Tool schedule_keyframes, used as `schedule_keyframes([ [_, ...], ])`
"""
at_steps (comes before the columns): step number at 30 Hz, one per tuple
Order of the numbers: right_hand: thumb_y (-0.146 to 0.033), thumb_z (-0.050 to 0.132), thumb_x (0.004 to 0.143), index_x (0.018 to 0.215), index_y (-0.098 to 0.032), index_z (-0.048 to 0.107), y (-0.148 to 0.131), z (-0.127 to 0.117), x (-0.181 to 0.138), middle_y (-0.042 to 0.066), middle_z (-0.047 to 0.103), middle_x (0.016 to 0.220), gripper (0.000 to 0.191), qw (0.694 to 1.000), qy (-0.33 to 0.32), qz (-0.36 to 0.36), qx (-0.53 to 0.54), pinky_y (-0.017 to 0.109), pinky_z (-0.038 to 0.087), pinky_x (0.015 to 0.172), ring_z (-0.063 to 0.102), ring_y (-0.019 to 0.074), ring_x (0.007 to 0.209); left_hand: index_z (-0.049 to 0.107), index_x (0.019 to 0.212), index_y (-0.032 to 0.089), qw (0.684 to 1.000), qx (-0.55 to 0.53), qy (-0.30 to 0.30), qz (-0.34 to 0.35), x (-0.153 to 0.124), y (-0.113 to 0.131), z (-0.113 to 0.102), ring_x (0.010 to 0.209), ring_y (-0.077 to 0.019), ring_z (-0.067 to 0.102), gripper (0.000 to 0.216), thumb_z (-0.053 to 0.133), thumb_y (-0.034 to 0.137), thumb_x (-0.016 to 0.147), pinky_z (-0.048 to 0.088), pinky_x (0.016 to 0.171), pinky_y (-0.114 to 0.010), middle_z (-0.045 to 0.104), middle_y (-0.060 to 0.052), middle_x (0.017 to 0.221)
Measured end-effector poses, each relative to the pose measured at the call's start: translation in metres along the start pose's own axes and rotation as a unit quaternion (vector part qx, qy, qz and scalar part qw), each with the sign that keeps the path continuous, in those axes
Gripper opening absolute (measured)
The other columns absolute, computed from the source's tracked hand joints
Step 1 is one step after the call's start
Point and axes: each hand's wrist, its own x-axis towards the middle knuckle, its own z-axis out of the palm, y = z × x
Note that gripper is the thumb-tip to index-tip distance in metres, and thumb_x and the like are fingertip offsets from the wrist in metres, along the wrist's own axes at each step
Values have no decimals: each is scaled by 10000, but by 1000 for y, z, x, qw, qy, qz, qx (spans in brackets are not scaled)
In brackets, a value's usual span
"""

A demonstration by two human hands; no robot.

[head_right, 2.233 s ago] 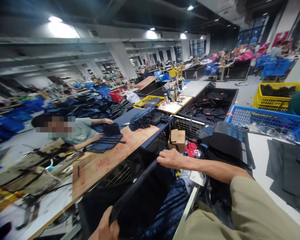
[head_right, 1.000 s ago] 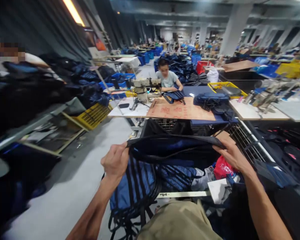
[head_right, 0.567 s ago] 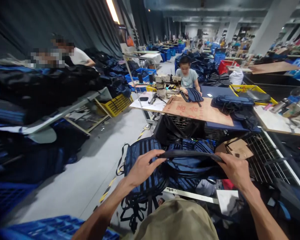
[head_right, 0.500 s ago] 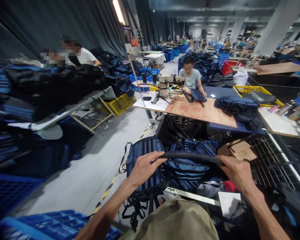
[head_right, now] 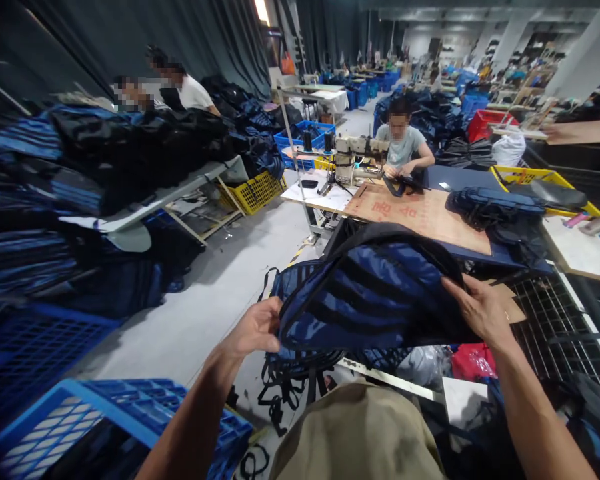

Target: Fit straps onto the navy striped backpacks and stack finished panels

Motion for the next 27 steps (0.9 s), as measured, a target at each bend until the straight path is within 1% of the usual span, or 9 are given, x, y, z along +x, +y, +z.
schedule_keyframes([
  [4, -803, 882, 754, 793, -179, 725, -22, 38, 11, -7, 584, 657, 644, 999, -18, 20, 29, 241, 340, 470, 457, 121, 577, 574, 883, 221, 997, -50, 54, 4, -16, 4, 10, 706, -175, 677, 621, 1002, 617, 671, 548, 660, -285, 704, -10, 789],
  [8, -792, 814, 843, 902, -170, 752, -32, 74, 12, 28, 710, 784, 629, 993, -95, 51, 45, 253, 481, 566, 596, 167, 673, 586, 927, 216, 973, 84, 212, 26, -8, 24, -17, 709, -174, 642, 416, 875, 503, 843, 521, 673, -294, 666, -1, 790],
  [10, -799, 785, 868, 891, -170, 734, -35, 98, 8, 33, 724, 801, 632, 983, -160, 64, 59, 254, 487, 579, 615, 173, 688, 596, 911, 213, 909, 254, 328, 37, 6, 33, -42, 682, -156, 570, 301, 825, 407, 882, 452, 648, -277, 591, 21, 752],
  [14, -829, 722, 896, 841, -175, 694, -32, 170, -1, 28, 711, 779, 657, 962, -244, 60, 105, 257, 470, 591, 613, 178, 702, 711, 1092, 170, 693, 546, 468, 56, 37, 41, -86, 892, -229, 635, 173, 647, 317, 1026, 490, 814, -350, 680, -69, 973],
  [18, -795, 664, 947, 893, -182, 722, 2, 259, 4, 38, 754, 867, 619, 957, -219, 79, 173, 287, 520, 689, 666, 218, 806, 607, 1522, 121, 602, 638, 479, 26, 53, 26, -101, 1292, -394, 620, 521, 519, 450, 1128, 502, 1063, -531, 661, -220, 1429],
  [20, -721, 630, 1003, 979, -192, 754, 33, 297, 12, 32, 779, 959, 544, 961, -210, 92, 156, 288, 539, 765, 691, 226, 905, 557, 1579, 85, 606, 668, 430, 27, 58, -4, -99, 1414, -445, 551, 592, 496, 467, 1132, 448, 1160, -614, 607, -280, 1526],
  [23, -569, 674, 1041, 1170, -225, 752, 90, 327, 22, -4, 788, 1044, 376, 962, -216, 153, 66, 252, 527, 862, 694, 179, 980, 574, 1565, 48, 689, 664, 289, 12, 59, -84, -81, 1406, -405, 592, 576, 471, 400, 1121, 474, 1186, -575, 646, -308, 1484],
  [25, -472, 686, 1059, 1239, -221, 720, 133, 325, 25, -16, 778, 997, 311, 955, -203, 217, 24, 233, 521, 846, 687, 147, 916, 584, 1579, 70, 729, 654, 198, -38, 52, -148, -59, 1435, -393, 602, 572, 448, 379, 1117, 493, 1193, -574, 642, -302, 1524],
  [27, -388, 656, 1084, 1161, -186, 715, 175, 308, 22, -14, 754, 896, 225, 940, -195, 279, 5, 224, 521, 764, 670, 129, 799, 577, 1603, 73, 740, 652, 137, -98, 39, -208, -37, 1519, -412, 554, 594, 419, 377, 1118, 462, 1229, -631, 606, -313, 1592],
])
